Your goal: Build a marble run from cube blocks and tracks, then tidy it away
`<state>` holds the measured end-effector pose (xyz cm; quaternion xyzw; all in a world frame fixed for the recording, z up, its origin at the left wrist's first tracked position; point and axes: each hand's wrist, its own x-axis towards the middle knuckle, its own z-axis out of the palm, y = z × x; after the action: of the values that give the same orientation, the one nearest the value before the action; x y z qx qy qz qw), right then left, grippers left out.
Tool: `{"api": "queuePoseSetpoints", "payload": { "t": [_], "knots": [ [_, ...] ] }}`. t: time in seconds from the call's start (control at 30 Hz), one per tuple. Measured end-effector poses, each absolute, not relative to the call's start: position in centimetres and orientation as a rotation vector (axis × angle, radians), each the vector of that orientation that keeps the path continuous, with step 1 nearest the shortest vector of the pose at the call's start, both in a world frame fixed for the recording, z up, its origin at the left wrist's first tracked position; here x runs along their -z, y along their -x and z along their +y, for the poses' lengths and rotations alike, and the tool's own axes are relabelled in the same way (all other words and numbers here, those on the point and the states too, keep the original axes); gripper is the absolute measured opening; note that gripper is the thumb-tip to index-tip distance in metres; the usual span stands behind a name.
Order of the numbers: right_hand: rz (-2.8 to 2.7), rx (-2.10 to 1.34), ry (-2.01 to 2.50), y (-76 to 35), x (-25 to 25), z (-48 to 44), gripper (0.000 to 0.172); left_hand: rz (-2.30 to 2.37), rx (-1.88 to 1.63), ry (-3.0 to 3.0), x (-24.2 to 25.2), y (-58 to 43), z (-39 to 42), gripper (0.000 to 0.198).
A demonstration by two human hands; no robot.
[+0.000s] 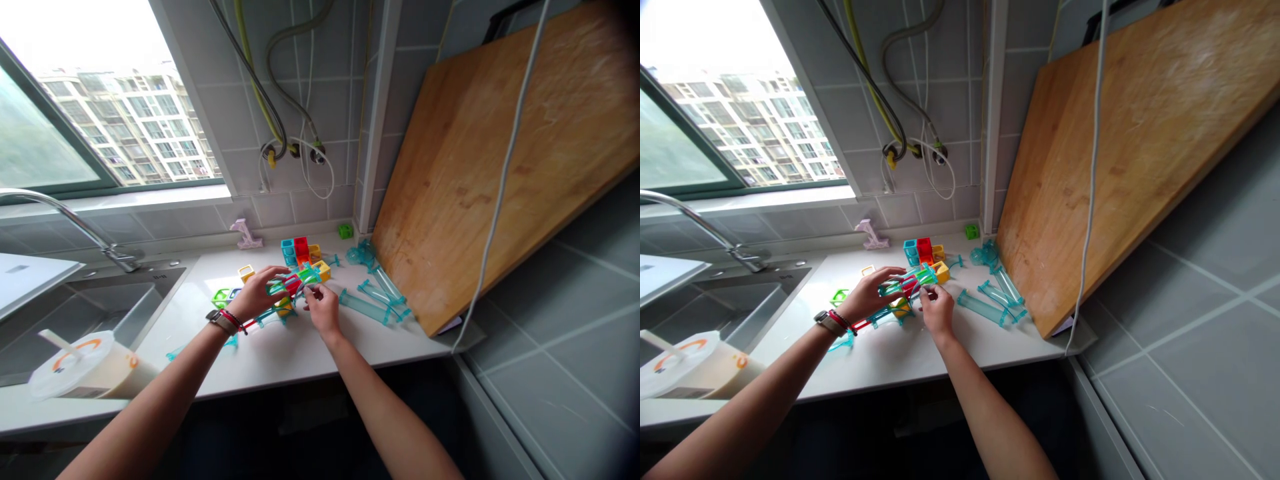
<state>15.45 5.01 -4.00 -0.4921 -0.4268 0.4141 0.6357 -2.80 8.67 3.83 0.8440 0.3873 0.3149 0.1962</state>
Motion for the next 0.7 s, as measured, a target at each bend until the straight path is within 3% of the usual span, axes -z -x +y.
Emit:
{"api": "queuePoseSetpoints", "payload": {
  "t": [0.7],
  "knots": [
    [-1.023, -0.802, 1.168, -15.73, 4.84, 5.62, 0.027, 1.174, -0.690, -2.405, -4.10, 3.47, 8.96, 0.042]
  ]
}}
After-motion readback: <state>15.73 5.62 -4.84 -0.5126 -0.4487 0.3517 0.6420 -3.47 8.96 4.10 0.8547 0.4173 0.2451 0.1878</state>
